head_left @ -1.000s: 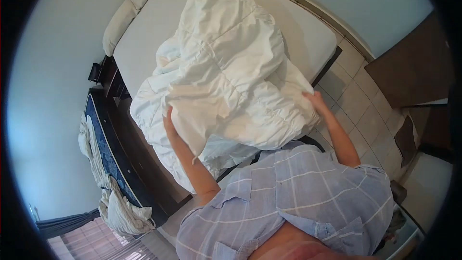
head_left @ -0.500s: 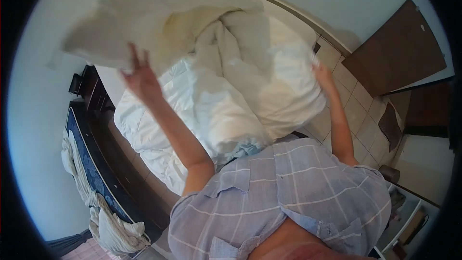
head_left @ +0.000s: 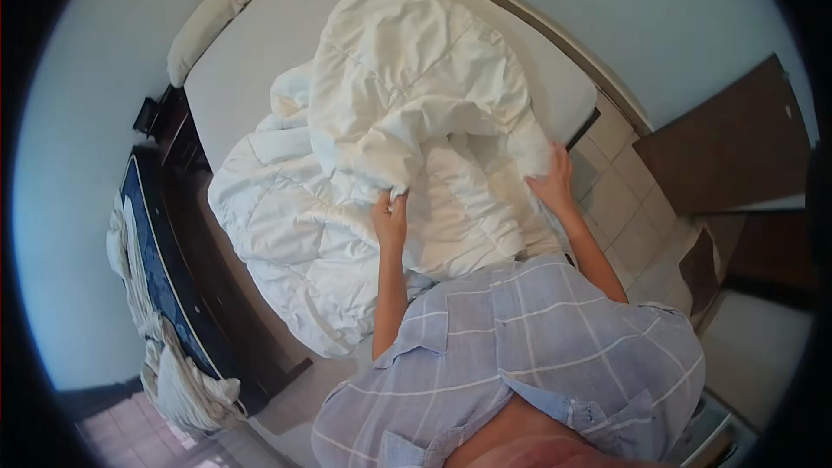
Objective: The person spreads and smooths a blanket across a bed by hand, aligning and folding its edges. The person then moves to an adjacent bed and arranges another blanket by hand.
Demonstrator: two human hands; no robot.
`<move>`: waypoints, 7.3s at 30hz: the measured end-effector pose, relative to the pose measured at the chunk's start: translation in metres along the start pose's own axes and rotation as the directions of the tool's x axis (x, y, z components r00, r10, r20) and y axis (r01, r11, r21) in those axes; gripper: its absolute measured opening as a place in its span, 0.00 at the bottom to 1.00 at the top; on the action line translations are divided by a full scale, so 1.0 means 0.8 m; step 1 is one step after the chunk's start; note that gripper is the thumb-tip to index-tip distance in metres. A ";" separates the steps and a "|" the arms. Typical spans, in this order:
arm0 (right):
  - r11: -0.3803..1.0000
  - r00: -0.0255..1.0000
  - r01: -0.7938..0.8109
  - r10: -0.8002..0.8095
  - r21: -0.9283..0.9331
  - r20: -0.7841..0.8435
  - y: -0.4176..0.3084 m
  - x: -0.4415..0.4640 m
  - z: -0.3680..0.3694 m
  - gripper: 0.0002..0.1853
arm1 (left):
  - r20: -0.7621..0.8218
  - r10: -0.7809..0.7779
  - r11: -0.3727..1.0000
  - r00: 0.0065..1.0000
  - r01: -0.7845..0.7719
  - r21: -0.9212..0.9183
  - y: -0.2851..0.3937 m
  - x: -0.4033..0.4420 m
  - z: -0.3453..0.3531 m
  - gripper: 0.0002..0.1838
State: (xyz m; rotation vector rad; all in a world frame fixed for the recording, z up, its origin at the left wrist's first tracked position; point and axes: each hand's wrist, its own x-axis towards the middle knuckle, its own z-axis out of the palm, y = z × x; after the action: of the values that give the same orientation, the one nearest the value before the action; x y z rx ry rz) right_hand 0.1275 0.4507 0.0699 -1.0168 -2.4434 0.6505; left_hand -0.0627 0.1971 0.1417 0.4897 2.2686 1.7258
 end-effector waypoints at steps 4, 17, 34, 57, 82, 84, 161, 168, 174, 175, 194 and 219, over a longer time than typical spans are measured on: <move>0.933 0.939 0.345 -0.345 0.100 -0.018 -0.074 0.079 -0.032 0.46 | -0.015 0.277 0.921 0.961 -0.261 0.289 0.061 0.027 0.082 0.09; 0.086 0.929 -0.230 0.315 0.969 0.193 0.273 0.407 -0.146 0.28 | 0.160 0.391 0.666 0.906 -0.398 0.631 0.156 0.064 0.312 0.38; -0.096 0.761 -0.585 0.277 0.805 0.586 0.219 0.296 -0.072 0.23 | -0.136 0.302 0.643 0.943 -0.096 0.760 0.021 -0.029 0.043 0.21; 0.499 0.848 -0.524 0.225 0.690 0.481 0.455 0.393 -0.132 0.24 | -0.156 -0.422 0.581 0.893 0.399 0.709 0.038 0.132 0.619 0.34; 0.946 0.083 -0.030 -0.320 0.323 0.944 0.502 0.607 -0.244 0.29 | -0.466 -0.656 0.478 0.594 0.805 0.352 -0.023 0.194 0.644 0.34; 0.903 0.147 0.027 -0.428 0.429 0.892 0.506 0.632 -0.218 0.29 | -0.356 -0.680 0.573 0.641 0.767 0.287 -0.039 0.190 0.623 0.35; -0.145 -0.122 0.743 -0.989 0.653 -0.081 -0.622 1.105 0.328 0.18 | -0.977 -0.148 0.954 -0.157 0.237 -0.182 0.185 0.694 0.610 0.11; 0.235 -0.542 0.382 -0.726 0.894 0.422 -0.383 1.151 0.443 0.17 | -0.876 -0.241 0.908 0.418 0.415 -0.052 0.129 0.837 0.580 0.28; 0.583 -0.789 -0.036 -0.515 0.812 0.335 -0.191 1.089 0.328 0.39 | -0.661 -0.516 0.832 0.545 0.133 -0.539 0.116 0.740 0.544 0.23; 0.469 -0.782 0.042 -0.534 0.882 0.321 -0.172 1.078 0.313 0.44 | -0.718 -0.565 0.816 0.407 0.152 -0.557 0.122 0.714 0.534 0.22; -0.198 -0.650 0.487 -0.733 0.850 0.201 -0.118 1.054 0.249 0.26 | -0.425 -0.836 0.460 -0.347 -0.865 -0.198 -0.089 0.439 0.370 0.23; 0.389 -0.558 0.434 -0.593 0.813 0.581 -0.177 1.081 0.292 0.16 | -0.469 -0.055 0.958 -0.882 -0.179 0.223 0.229 0.380 0.506 0.38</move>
State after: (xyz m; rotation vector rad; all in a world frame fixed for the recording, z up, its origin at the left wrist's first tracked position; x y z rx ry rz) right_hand -0.6343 0.9390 0.1275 2.0164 -3.0720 1.2377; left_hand -0.1601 0.7219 0.2115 0.9377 -0.5276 -0.7862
